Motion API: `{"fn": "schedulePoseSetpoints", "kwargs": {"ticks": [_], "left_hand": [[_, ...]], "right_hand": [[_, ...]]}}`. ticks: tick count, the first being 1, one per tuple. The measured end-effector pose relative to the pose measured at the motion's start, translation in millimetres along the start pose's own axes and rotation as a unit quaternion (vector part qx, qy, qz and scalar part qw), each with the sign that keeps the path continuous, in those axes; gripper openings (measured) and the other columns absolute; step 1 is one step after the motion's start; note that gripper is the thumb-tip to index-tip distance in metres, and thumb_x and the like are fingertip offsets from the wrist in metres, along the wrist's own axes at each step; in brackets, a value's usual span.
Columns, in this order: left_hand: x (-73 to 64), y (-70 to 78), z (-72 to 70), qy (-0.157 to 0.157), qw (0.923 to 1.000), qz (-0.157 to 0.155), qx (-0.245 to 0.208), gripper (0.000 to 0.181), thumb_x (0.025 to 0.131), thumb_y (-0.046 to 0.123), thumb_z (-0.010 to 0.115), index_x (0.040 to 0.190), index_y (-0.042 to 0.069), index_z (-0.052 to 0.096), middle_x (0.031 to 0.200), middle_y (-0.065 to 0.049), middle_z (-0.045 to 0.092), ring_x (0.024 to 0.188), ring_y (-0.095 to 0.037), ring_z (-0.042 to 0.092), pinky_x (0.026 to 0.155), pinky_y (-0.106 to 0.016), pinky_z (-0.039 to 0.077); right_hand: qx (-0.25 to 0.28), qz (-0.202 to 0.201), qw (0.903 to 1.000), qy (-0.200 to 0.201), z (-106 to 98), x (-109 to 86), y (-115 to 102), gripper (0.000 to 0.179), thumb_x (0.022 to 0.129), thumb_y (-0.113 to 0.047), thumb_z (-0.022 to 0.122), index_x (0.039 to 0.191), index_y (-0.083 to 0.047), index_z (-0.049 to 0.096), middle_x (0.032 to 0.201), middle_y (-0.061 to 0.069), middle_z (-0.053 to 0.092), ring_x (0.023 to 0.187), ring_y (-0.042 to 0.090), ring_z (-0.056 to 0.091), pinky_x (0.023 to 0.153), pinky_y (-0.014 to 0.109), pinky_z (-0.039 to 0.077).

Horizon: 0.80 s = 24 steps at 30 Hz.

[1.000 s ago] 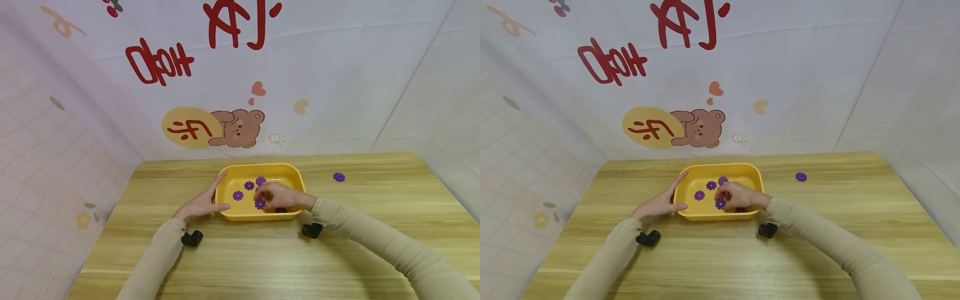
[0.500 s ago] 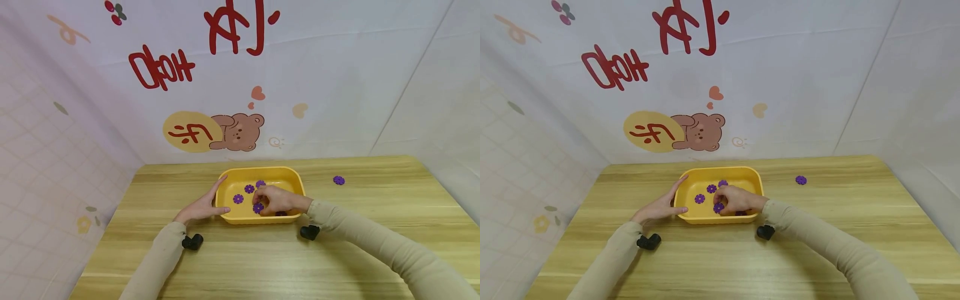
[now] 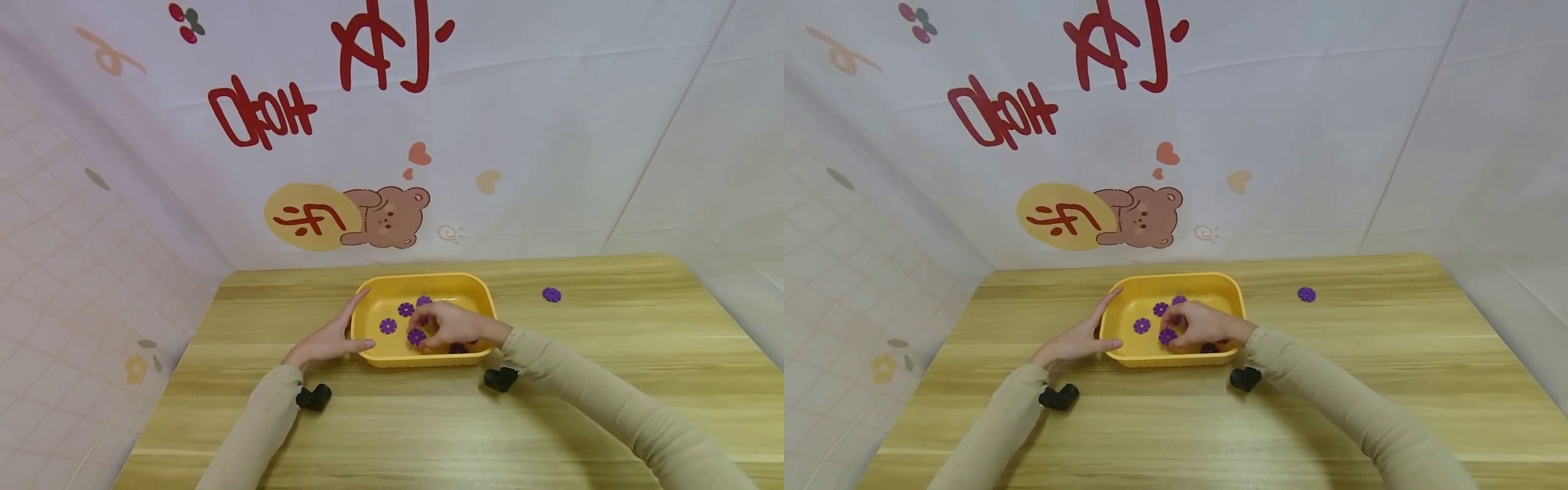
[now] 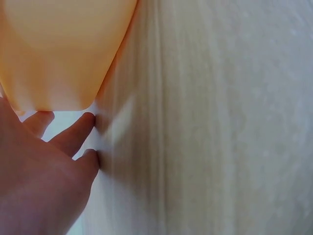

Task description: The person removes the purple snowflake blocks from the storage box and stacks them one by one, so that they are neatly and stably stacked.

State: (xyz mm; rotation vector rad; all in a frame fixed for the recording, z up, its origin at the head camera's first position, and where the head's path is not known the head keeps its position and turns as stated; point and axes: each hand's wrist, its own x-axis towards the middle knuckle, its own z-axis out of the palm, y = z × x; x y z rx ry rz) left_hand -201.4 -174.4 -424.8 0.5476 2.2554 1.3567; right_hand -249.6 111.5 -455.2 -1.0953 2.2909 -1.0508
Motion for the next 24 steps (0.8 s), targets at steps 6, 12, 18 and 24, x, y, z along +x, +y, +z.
{"fn": "schedulePoseSetpoints", "kwargs": {"ticks": [6,12,18,24], "left_hand": [[3.3,-10.6,-0.1,0.005,1.0,0.001,0.003,0.1,0.088,0.017,0.072,0.157,0.023,0.0,0.16,-0.014,-0.006,0.144,-0.035,0.007,0.114,-0.051,0.012],[4.4,-11.2,0.2,0.002,1.0,0.003,0.002,0.099,0.088,0.017,0.071,0.156,0.022,0.0,0.16,-0.015,-0.005,0.144,-0.035,0.008,0.114,-0.051,0.012],[0.1,1.4,-1.5,-0.009,0.9999,0.008,0.005,0.1,0.088,0.019,0.072,0.156,0.017,-0.001,0.16,-0.016,-0.006,0.144,-0.036,0.006,0.114,-0.051,0.013],[1.5,-1.7,-2.3,-0.01,0.9998,0.016,0.001,0.1,0.087,0.019,0.073,0.156,0.018,0.0,0.16,-0.016,-0.005,0.144,-0.036,0.008,0.113,-0.051,0.014]], "right_hand": [[0.016,0.001,0.9997,0.017,-3.4,-1.7,-2.5,0.028,0.08,-0.018,0.079,0.106,-0.013,0.068,0.087,0.001,0.062,0.074,0.015,0.053,0.063,0.026,0.048],[0.02,-0.023,0.9991,0.03,-10.6,-3.6,-4.2,0.027,0.082,-0.019,0.078,0.107,-0.014,0.068,0.091,0.001,0.063,0.072,0.014,0.053,0.059,0.025,0.047],[0.03,-0.043,0.9976,0.045,-19.2,-9.1,-6.6,0.028,0.082,-0.017,0.077,0.109,-0.011,0.068,0.099,0.002,0.066,0.073,0.016,0.056,0.061,0.028,0.049],[0.035,-0.047,0.9967,0.055,-26.6,-14.6,-8.7,0.031,0.084,-0.016,0.076,0.113,-0.009,0.067,0.103,0.002,0.066,0.073,0.017,0.056,0.062,0.03,0.048]]}}
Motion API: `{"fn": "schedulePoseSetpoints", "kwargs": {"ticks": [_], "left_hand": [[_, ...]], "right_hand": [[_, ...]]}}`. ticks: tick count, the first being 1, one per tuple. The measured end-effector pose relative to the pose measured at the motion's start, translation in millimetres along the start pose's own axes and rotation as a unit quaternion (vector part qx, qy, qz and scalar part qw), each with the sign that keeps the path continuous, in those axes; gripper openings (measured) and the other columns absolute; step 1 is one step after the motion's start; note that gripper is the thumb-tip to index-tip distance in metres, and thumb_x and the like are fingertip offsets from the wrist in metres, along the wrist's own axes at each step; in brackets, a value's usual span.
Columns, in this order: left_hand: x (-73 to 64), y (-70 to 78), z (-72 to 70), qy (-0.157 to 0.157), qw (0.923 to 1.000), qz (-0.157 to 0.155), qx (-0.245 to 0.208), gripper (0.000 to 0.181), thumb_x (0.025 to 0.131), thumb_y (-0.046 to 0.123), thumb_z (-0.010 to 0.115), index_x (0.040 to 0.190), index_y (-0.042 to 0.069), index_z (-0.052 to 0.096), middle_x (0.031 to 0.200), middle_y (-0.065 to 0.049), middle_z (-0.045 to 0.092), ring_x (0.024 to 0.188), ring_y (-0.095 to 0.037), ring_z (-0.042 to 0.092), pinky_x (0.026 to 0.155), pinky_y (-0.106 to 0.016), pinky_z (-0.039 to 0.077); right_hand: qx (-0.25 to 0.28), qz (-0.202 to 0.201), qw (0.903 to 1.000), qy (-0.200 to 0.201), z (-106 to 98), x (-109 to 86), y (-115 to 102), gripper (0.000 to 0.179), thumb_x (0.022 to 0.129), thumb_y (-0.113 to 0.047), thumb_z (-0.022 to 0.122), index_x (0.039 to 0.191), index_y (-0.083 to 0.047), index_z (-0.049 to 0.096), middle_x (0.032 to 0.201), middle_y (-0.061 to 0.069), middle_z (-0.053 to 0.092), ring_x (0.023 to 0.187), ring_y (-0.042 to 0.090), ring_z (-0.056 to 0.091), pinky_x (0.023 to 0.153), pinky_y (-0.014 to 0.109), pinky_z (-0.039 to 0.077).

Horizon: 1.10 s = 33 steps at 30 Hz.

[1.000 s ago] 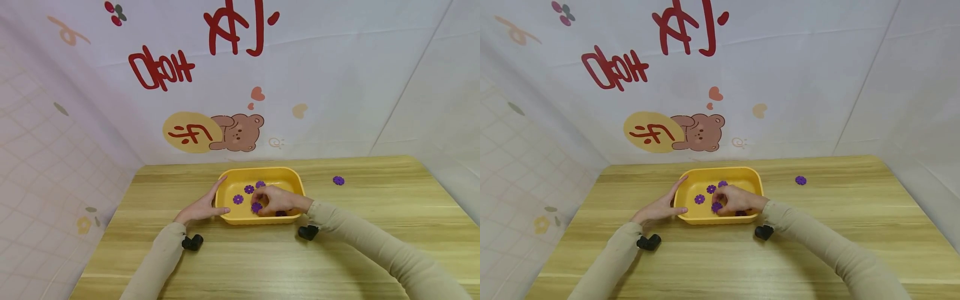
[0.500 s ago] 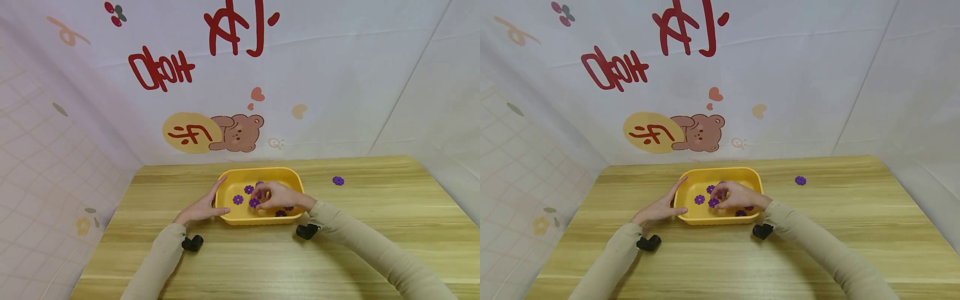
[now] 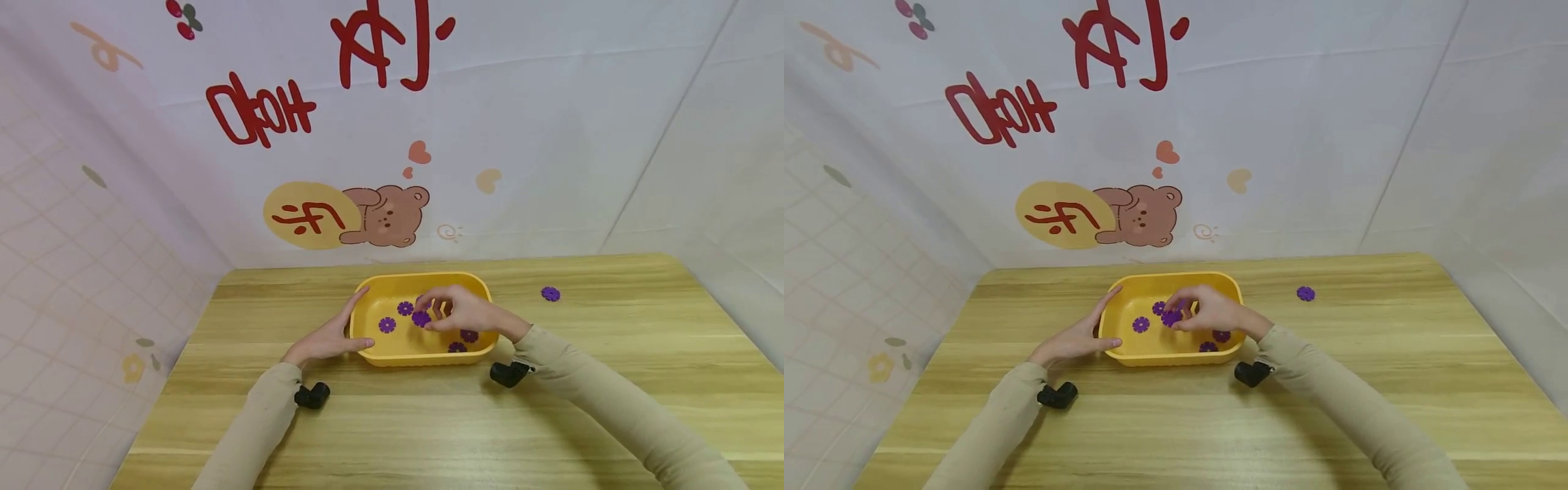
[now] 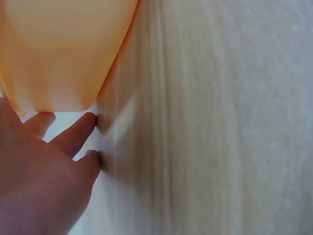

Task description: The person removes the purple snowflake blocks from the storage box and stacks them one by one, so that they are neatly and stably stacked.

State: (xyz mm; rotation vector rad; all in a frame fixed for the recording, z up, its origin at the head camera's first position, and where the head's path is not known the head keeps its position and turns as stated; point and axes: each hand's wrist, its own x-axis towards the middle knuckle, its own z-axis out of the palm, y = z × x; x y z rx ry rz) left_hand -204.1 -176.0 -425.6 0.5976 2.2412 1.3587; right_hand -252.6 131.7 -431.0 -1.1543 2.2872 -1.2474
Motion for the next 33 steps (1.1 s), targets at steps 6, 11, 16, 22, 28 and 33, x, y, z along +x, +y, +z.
{"fn": "schedulePoseSetpoints", "kwargs": {"ticks": [6,11,16,22,28,33], "left_hand": [[1.7,-2.0,-1.4,-0.001,1.0,0.005,0.0,0.101,0.088,0.018,0.073,0.156,0.015,-0.001,0.159,-0.018,-0.006,0.143,-0.037,0.009,0.114,-0.05,0.014],[10.1,-23.9,-2.3,-0.001,1.0,0.005,-0.002,0.103,0.087,0.017,0.073,0.156,0.019,-0.003,0.159,-0.016,-0.009,0.144,-0.036,0.008,0.114,-0.049,0.013],[13.6,-36.7,-1.5,0.004,0.9999,0.011,0.001,0.104,0.087,0.019,0.073,0.156,0.028,-0.004,0.16,-0.011,-0.009,0.144,-0.033,0.011,0.114,-0.048,0.015],[13.3,-36.1,-0.8,0.006,1.0,0.007,0.001,0.103,0.087,0.024,0.074,0.155,0.035,-0.002,0.16,-0.009,-0.006,0.143,-0.03,0.017,0.113,-0.046,0.019],[13.1,-36.0,-0.9,0.005,0.9999,0.013,-0.005,0.102,0.087,0.024,0.074,0.155,0.035,-0.001,0.16,-0.011,-0.005,0.142,-0.031,0.019,0.113,-0.045,0.02],[13.4,-36.6,-1.2,0.002,0.9996,0.025,-0.013,0.102,0.087,0.022,0.074,0.155,0.034,-0.001,0.16,-0.013,-0.004,0.141,-0.032,0.022,0.112,-0.046,0.021]], "right_hand": [[0.001,-0.016,0.9998,0.013,-7.1,-6.8,-3.0,0.03,0.085,-0.014,0.074,0.113,-0.006,0.068,0.109,0.004,0.067,0.072,0.019,0.055,0.06,0.032,0.048],[-0.001,-0.021,0.9993,0.032,-12.4,-11.8,-3.3,0.031,0.083,-0.006,0.075,0.112,-0.003,0.068,0.1,0.006,0.068,0.069,0.02,0.053,0.058,0.032,0.047],[0.014,0.001,0.9992,0.038,-18.9,-19.4,-7.1,0.034,0.083,-0.003,0.074,0.115,0.001,0.066,0.087,0.009,0.063,0.066,0.024,0.051,0.055,0.031,0.044],[0.006,0.016,0.9988,0.045,-31.2,-28.9,-7.8,0.031,0.084,-0.008,0.074,0.114,-0.006,0.067,0.084,0.005,0.06,0.066,0.02,0.05,0.057,0.029,0.043],[0.004,0.009,0.9984,0.055,-43.7,-38.0,-1.3,0.027,0.085,-0.012,0.074,0.111,-0.011,0.067,0.082,0.005,0.06,0.067,0.019,0.051,0.057,0.028,0.045],[0.003,0.013,0.9978,0.064,-53.5,-46.4,2.5,0.026,0.086,-0.012,0.074,0.111,-0.011,0.067,0.091,0.005,0.064,0.072,0.021,0.053,0.06,0.028,0.046]]}}
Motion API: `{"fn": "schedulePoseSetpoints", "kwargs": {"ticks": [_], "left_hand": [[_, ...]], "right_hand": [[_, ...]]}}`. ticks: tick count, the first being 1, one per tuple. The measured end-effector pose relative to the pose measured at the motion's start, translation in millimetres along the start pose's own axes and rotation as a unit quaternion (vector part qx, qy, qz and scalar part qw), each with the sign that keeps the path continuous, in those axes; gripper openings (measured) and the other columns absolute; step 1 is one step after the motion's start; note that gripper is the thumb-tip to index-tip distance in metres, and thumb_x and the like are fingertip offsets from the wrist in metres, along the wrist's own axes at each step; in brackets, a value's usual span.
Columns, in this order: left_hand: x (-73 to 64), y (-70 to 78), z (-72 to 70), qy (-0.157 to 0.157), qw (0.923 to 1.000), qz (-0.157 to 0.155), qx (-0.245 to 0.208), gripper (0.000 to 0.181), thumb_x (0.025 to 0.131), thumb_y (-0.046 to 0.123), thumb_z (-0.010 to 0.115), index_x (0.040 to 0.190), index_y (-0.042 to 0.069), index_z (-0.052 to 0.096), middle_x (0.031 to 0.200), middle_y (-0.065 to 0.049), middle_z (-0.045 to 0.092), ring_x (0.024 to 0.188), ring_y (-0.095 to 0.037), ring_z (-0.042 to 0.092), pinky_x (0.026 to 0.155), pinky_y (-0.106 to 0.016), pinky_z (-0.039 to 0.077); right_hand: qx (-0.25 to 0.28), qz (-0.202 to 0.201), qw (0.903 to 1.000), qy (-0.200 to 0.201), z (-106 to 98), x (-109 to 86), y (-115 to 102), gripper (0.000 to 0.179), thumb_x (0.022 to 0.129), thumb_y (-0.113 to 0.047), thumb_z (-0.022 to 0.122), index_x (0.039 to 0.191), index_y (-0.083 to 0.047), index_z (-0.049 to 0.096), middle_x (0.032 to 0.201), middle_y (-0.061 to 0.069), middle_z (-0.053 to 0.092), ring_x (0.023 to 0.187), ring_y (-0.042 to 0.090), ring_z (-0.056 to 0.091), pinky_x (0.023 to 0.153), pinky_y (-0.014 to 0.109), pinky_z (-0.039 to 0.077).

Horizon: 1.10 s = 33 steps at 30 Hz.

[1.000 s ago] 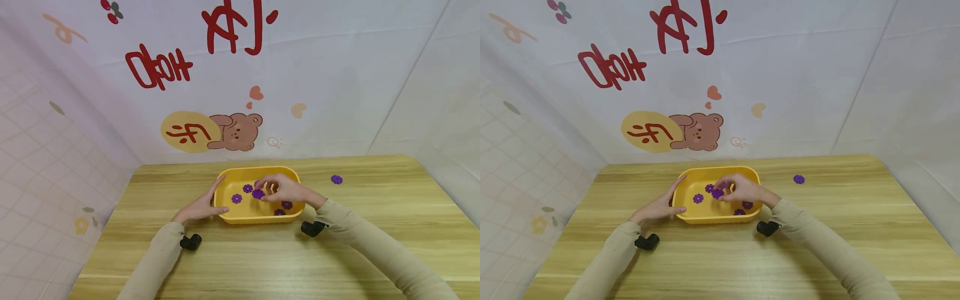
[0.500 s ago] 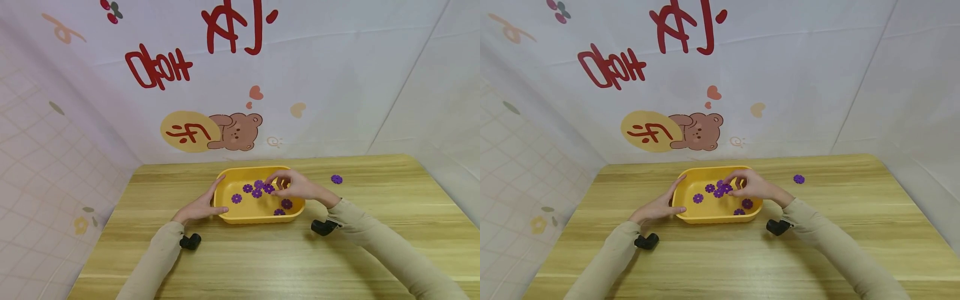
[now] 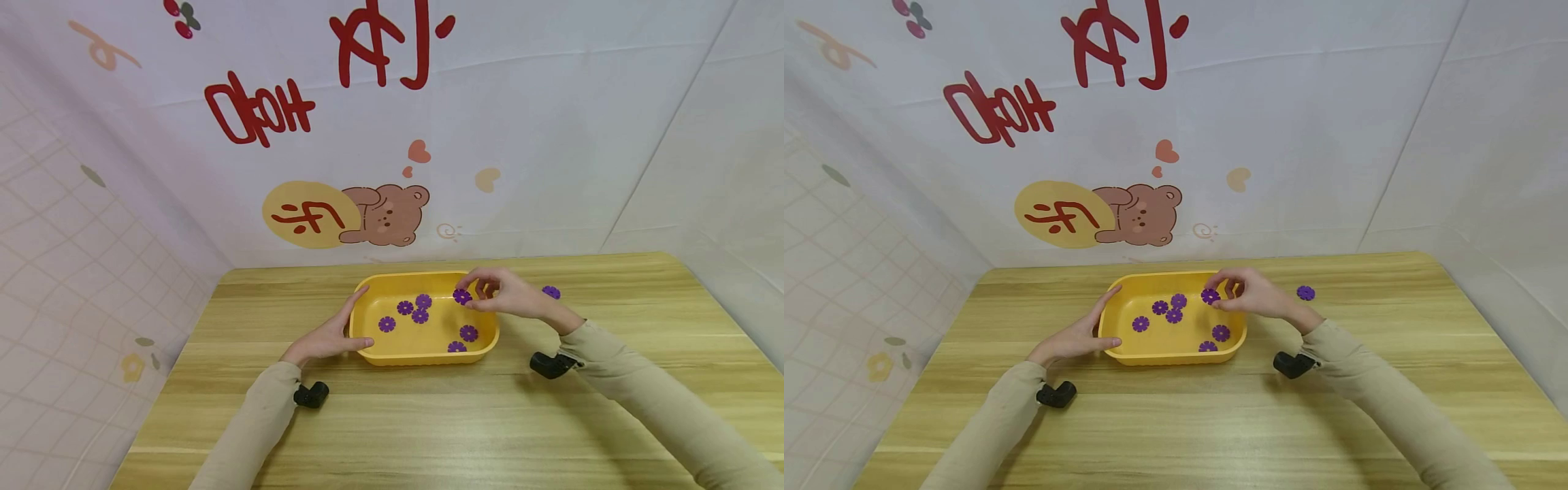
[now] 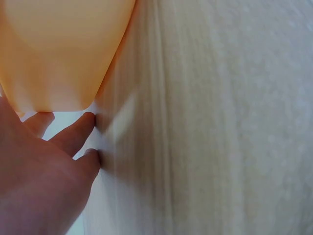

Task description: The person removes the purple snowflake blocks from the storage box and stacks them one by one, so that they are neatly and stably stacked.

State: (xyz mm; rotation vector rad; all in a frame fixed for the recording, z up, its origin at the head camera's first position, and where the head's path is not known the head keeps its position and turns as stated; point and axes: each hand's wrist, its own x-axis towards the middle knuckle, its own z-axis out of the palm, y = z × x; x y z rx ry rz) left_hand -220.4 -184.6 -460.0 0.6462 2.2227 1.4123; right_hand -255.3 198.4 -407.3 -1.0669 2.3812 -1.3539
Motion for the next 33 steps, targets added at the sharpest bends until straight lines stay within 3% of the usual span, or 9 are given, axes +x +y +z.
{"fn": "schedulePoseSetpoints", "kwargs": {"ticks": [8,15,19,26,33], "left_hand": [[0.0,0.3,-0.3,0.0,1.0,-0.006,0.0,0.103,0.086,0.022,0.074,0.155,0.035,-0.001,0.16,-0.012,-0.004,0.14,-0.031,0.025,0.111,-0.045,0.024],[-0.5,4.3,-0.6,0.0,1.0,-0.009,0.003,0.103,0.087,0.02,0.074,0.156,0.031,-0.001,0.16,-0.012,-0.006,0.141,-0.033,0.022,0.112,-0.047,0.022],[1.3,-0.1,-0.1,0.003,0.9999,-0.013,0.006,0.103,0.087,0.021,0.074,0.155,0.033,-0.001,0.16,-0.011,-0.006,0.141,-0.032,0.022,0.112,-0.046,0.023],[3.2,0.5,-0.5,-0.002,0.9998,-0.02,0.002,0.104,0.086,0.016,0.075,0.156,0.021,-0.002,0.159,-0.017,-0.007,0.142,-0.036,0.016,0.113,-0.049,0.018],[0.7,-0.1,-0.8,0.004,0.9998,-0.015,0.009,0.103,0.087,0.021,0.074,0.155,0.033,-0.001,0.16,-0.01,-0.006,0.142,-0.031,0.02,0.112,-0.045,0.023]], "right_hand": [[0.003,0.025,0.9994,0.025,-13.9,-12.2,6.4,0.03,0.085,-0.003,0.072,0.115,-0.005,0.066,0.101,0.01,0.066,0.076,0.023,0.057,0.064,0.029,0.05],[-0.014,0.029,0.9986,0.042,-22.9,-25.4,-9.1,0.027,0.084,0.003,0.071,0.11,0.003,0.065,0.101,0.015,0.066,0.076,0.024,0.057,0.064,0.03,0.051],[-0.026,0.033,0.9979,0.049,-28.6,-32.0,5.7,0.03,0.083,0.005,0.07,0.113,0.002,0.065,0.103,0.015,0.065,0.078,0.024,0.057,0.064,0.03,0.051],[-0.016,0.026,0.9973,0.066,-40.9,-42.2,28.7,0.032,0.085,0.0,0.072,0.116,-0.002,0.065,0.107,0.012,0.066,0.079,0.019,0.057,0.064,0.027,0.051],[-0.012,0.037,0.9948,0.095,-49.0,-53.9,42.0,0.03,0.085,0.001,0.071,0.114,-0.001,0.065,0.105,0.016,0.065,0.077,0.018,0.055,0.059,0.024,0.049]]}}
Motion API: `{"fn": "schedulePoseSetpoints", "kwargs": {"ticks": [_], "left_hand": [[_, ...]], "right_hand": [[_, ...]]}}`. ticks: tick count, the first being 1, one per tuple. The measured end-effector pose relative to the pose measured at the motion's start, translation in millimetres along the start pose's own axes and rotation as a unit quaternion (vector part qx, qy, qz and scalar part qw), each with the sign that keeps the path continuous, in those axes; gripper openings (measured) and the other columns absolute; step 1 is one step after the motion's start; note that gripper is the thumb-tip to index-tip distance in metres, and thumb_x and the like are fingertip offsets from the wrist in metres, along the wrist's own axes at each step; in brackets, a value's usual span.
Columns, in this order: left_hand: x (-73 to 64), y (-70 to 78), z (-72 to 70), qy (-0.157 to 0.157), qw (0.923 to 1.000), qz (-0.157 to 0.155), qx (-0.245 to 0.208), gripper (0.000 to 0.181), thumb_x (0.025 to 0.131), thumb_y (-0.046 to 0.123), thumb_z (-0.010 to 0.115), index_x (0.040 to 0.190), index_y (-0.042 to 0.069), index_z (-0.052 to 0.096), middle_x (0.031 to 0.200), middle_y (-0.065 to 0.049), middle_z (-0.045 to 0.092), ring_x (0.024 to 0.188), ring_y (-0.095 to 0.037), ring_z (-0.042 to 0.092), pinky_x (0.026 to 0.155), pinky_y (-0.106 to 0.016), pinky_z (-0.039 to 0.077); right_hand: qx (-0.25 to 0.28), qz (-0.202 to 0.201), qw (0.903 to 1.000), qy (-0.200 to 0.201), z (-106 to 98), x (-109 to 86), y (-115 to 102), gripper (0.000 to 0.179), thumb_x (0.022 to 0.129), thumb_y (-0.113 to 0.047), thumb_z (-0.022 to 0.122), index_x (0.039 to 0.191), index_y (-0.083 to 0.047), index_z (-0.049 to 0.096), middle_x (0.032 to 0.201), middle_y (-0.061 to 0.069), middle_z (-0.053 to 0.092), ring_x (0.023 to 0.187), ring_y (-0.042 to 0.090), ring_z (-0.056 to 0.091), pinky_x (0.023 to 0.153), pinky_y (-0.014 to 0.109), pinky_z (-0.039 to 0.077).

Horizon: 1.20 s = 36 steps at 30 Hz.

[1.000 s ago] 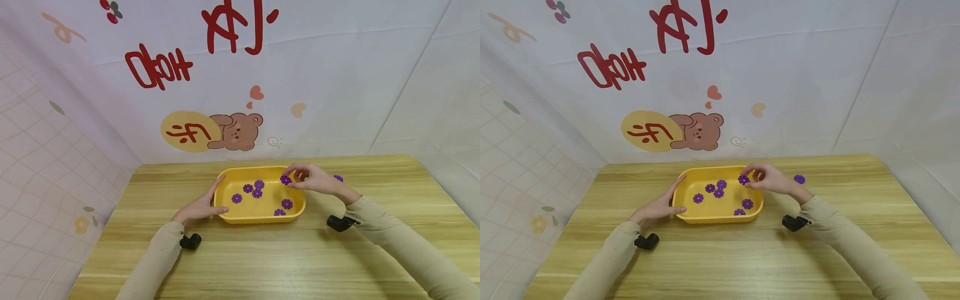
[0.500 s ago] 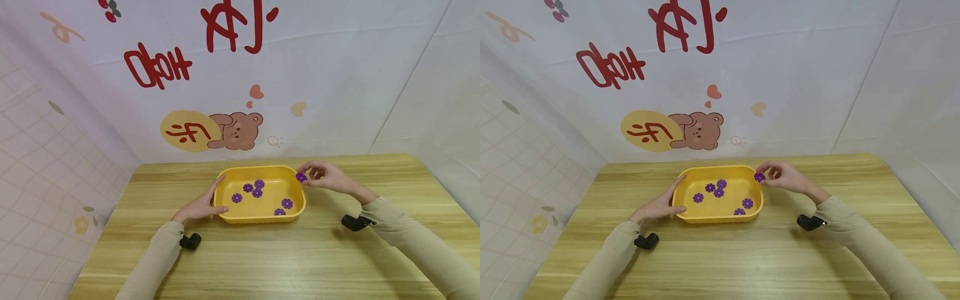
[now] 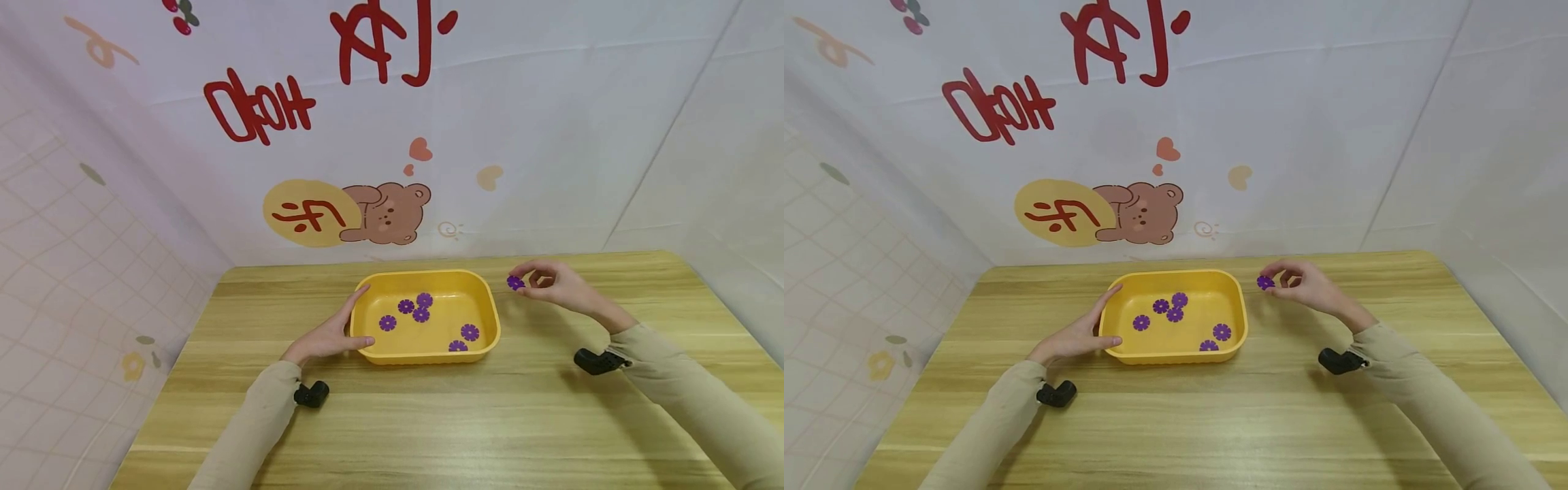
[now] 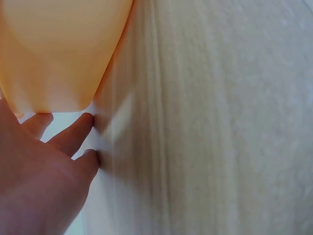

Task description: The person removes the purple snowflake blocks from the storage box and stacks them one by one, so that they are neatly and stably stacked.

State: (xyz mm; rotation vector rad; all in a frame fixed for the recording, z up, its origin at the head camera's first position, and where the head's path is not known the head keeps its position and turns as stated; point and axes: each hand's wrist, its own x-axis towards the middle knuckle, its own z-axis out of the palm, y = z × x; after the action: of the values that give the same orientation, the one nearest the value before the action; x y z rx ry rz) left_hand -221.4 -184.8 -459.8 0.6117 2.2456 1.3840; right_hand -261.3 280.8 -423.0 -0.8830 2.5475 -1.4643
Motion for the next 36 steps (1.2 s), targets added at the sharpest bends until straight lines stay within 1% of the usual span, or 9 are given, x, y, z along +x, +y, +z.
{"fn": "schedulePoseSetpoints", "kwargs": {"ticks": [2,9,15,20,24,27,29,33,36], "left_hand": [[-0.9,0.8,0.0,0.001,1.0,0.001,0.002,0.102,0.087,0.022,0.075,0.155,0.036,0.0,0.16,-0.009,-0.005,0.141,-0.03,0.023,0.111,-0.044,0.025],[-1.0,0.4,0.3,-0.001,0.9999,0.005,-0.01,0.102,0.087,0.023,0.075,0.155,0.037,0.0,0.16,-0.009,-0.005,0.138,-0.03,0.029,0.109,-0.043,0.03],[-0.6,-0.4,0.5,0.002,1.0,0.006,0.0,0.102,0.086,0.024,0.075,0.155,0.037,0.0,0.16,-0.008,-0.006,0.14,-0.03,0.025,0.111,-0.043,0.026],[-0.6,0.1,1.4,0.002,1.0,0.004,-0.003,0.102,0.086,0.024,0.075,0.154,0.038,0.0,0.16,-0.008,-0.005,0.138,-0.029,0.029,0.109,-0.042,0.03],[-0.9,0.7,1.7,0.0,0.9999,0.005,-0.009,0.103,0.086,0.023,0.075,0.155,0.037,0.0,0.16,-0.008,-0.004,0.138,-0.029,0.031,0.108,-0.042,0.032],[-1.5,1.2,1.9,0.001,1.0,0.005,-0.004,0.102,0.087,0.023,0.075,0.155,0.037,-0.001,0.16,-0.008,-0.004,0.14,-0.029,0.026,0.11,-0.044,0.028],[-1.9,1.6,2.1,0.001,1.0,0.002,0.001,0.102,0.087,0.024,0.075,0.154,0.038,-0.001,0.16,-0.008,-0.004,0.141,-0.03,0.022,0.111,-0.045,0.025],[-1.9,1.9,2.3,0.003,0.9999,-0.003,0.01,0.103,0.087,0.023,0.075,0.155,0.037,-0.001,0.16,-0.008,-0.005,0.143,-0.03,0.015,0.113,-0.047,0.019],[-1.6,1.3,2.0,0.004,0.9999,-0.005,0.011,0.103,0.087,0.022,0.075,0.155,0.034,-0.002,0.16,-0.009,-0.006,0.144,-0.031,0.012,0.113,-0.048,0.018]], "right_hand": [[-0.005,0.0,1.0,0.008,-2.1,-2.4,4.7,0.03,0.085,0.002,0.071,0.114,0.0,0.065,0.105,0.017,0.064,0.077,0.017,0.055,0.06,0.024,0.049],[-0.011,-0.004,0.9996,0.027,-9.2,-8.2,17.9,0.029,0.085,0.004,0.069,0.114,0.003,0.065,0.103,0.019,0.065,0.081,0.016,0.055,0.067,0.023,0.05],[0.005,0.018,0.999,0.04,-12.5,-13.5,28.1,0.028,0.085,0.006,0.068,0.113,0.009,0.062,0.1,0.022,0.064,0.086,0.013,0.058,0.071,0.019,0.052],[0.005,0.034,0.998,0.052,-16.0,-18.8,35.9,0.028,0.085,0.006,0.068,0.112,0.011,0.061,0.102,0.022,0.064,0.091,0.01,0.059,0.077,0.018,0.052],[0.019,0.061,0.9965,0.054,-19.7,-23.2,42.3,0.03,0.087,0.003,0.068,0.114,0.012,0.059,0.106,0.021,0.064,0.093,0.006,0.062,0.075,0.022,0.054],[0.023,0.071,0.9957,0.054,-22.1,-26.1,47.0,0.031,0.089,-0.001,0.067,0.116,0.012,0.058,0.108,0.024,0.063,0.093,0.007,0.063,0.072,0.024,0.056],[0.022,0.075,0.9953,0.057,-23.3,-28.0,49.9,0.032,0.09,-0.001,0.067,0.116,0.012,0.058,0.11,0.027,0.062,0.095,0.006,0.062,0.073,0.023,0.055],[0.014,0.086,0.994,0.065,-25.6,-31.9,55.8,0.033,0.09,0.0,0.066,0.118,0.014,0.056,0.116,0.033,0.057,0.102,0.003,0.057,0.08,0.016,0.05],[0.0,0.093,0.9929,0.074,-26.9,-33.7,59.8,0.034,0.089,-0.001,0.067,0.118,0.015,0.056,0.119,0.034,0.055,0.107,0.005,0.055,0.087,0.014,0.046]]}}
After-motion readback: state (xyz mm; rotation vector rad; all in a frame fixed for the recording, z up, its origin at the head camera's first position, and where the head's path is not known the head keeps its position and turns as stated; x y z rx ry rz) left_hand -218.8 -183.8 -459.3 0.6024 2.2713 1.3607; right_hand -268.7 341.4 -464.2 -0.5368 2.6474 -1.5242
